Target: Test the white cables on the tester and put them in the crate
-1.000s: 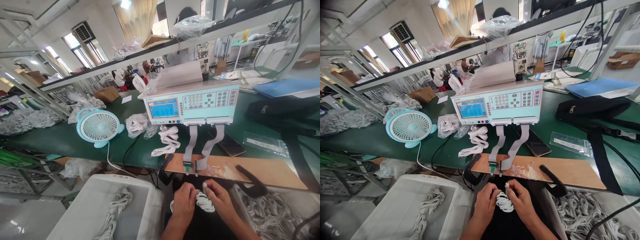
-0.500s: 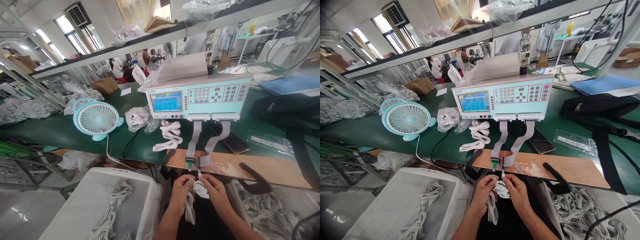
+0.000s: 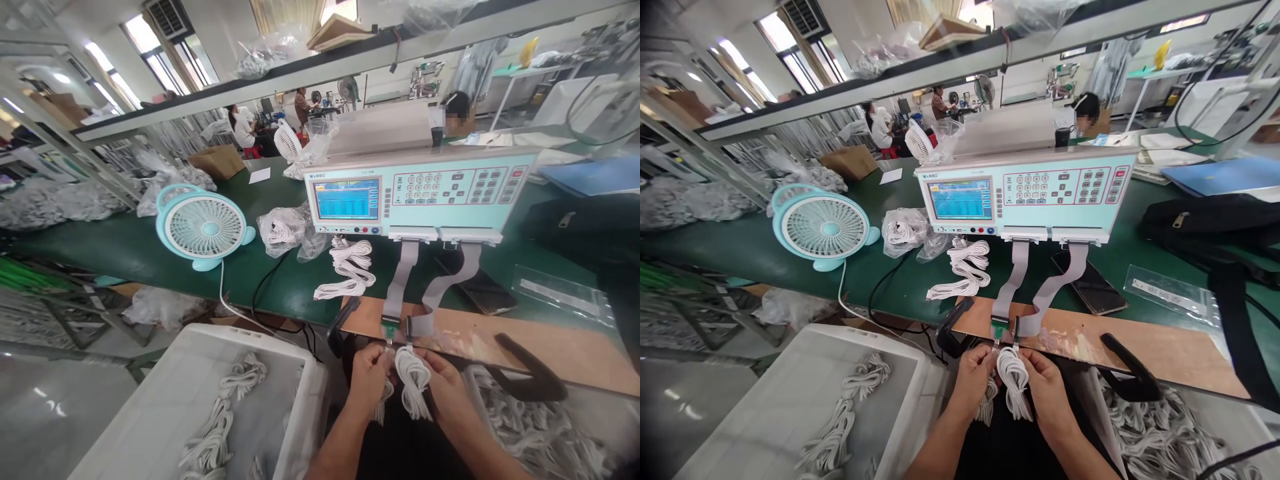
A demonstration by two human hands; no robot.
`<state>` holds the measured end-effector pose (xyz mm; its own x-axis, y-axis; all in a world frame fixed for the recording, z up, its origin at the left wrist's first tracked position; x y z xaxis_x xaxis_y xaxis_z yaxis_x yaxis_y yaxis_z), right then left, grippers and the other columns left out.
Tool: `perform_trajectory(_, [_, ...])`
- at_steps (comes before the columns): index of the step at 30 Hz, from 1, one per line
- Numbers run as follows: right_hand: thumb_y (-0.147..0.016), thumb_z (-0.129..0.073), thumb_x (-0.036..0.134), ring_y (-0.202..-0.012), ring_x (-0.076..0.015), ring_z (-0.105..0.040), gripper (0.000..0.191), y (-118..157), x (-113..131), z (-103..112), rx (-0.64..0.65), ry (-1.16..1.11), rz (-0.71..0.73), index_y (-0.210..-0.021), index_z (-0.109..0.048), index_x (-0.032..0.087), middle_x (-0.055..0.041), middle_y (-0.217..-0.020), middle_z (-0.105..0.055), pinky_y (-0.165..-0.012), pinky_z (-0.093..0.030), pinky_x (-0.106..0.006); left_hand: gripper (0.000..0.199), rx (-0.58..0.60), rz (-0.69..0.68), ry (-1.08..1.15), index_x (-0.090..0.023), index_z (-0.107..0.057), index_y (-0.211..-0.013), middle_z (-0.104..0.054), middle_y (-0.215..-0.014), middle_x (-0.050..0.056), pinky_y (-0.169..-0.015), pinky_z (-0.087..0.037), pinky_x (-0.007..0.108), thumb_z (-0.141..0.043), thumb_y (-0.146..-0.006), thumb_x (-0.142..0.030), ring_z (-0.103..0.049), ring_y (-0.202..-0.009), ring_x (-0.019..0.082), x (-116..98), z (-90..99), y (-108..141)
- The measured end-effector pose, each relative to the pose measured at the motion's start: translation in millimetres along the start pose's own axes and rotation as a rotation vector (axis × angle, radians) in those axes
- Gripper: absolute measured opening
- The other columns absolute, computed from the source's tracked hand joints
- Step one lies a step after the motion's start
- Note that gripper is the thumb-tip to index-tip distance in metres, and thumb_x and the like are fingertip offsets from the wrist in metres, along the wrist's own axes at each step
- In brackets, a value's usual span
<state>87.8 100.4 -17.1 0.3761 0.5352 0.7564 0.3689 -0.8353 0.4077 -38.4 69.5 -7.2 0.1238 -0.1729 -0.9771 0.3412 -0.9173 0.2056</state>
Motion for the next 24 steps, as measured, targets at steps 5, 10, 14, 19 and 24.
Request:
perform_trajectory(5, [-0.063, -0.08, 0.028, -0.059, -0.0167, -0.06, 0.023, -1.1, -1.3, 3.4, 0.005, 0.028, 0.01, -0.081, -0.07, 0.018, -0.0014, -0.068, -0.068, -0.053, -0.046, -0.024, 0.034, -0.022, 0.021, 0.064, -0.015, -0.048, -0.047, -0.039, -0.047, -0.004, -0.043, -0.027, 0.019, -0.061, -0.072, -0.035, -0.037, -0.042, 0.006, 6.5, -1.9, -3.3])
perform_trajectory(10, [-0.064, -0.079, 0.031, -0.063, -0.0214, -0.063, 0.024, -0.6, -2.2, 4.8, -0.025, 0.046, -0.005, -0.083, -0.07, 0.019, -0.0016, -0.067, -0.068, -0.052, -0.047, -0.027, 0.04, -0.122, 0.112, 0.274, -0.014, -0.055, -0.051, -0.042, -0.045, -0.003, -0.045, -0.028, 0.021, -0.068, -0.065, -0.049, -0.037, -0.043, 0.007, 9.8, -9.6, -1.0])
perform_trajectory(14, [-0.065, -0.078, 0.033, -0.068, -0.0219, -0.064, 0.023, 0.8, 1.7, 1.3, -0.01, 0.086, 0.011, -0.082, -0.071, 0.019, -0.0027, -0.073, -0.07, -0.057, -0.049, -0.028, 0.044, -0.131, 0.063, 0.229, -0.013, -0.058, -0.054, -0.047, -0.049, -0.001, -0.05, -0.032, 0.023, -0.068, -0.063, -0.055, -0.038, -0.049, 0.009, 2.9, -9.5, 2.0])
perform_trajectory(19, [-0.057, -0.082, 0.042, -0.07, -0.0229, -0.064, 0.03, 2.4, 8.9, -0.4, -0.08, 0.175, 0.04, -0.075, -0.072, 0.02, -0.0032, -0.07, -0.07, -0.058, -0.051, -0.027, 0.046, -0.1, 0.004, 0.081, -0.015, -0.049, -0.051, -0.038, -0.05, -0.003, -0.05, -0.027, 0.022, -0.062, -0.069, -0.056, -0.033, -0.052, 0.009, -3.4, -5.6, 2.6])
perform_trajectory(24, [-0.049, -0.083, 0.05, -0.058, -0.0236, -0.063, 0.038, -5.3, 3.5, 3.3, -0.088, 0.178, 0.041, -0.07, -0.073, 0.02, -0.0028, -0.06, -0.068, -0.054, -0.053, -0.03, 0.048, -0.057, -0.003, 0.158, -0.019, -0.036, -0.053, -0.027, -0.054, -0.005, -0.049, -0.021, 0.023, -0.061, -0.07, -0.057, -0.024, -0.053, 0.009, 0.3, -13.7, -6.0])
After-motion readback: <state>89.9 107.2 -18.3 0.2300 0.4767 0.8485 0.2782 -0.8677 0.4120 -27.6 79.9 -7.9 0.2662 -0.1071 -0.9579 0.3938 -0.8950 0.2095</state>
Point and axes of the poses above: each hand's wrist, its own y-axis away from the middle knuckle, its own z-axis out of the back of the hand, x = y × z, the point moved 4 cm from there along -y, towards the middle knuckle
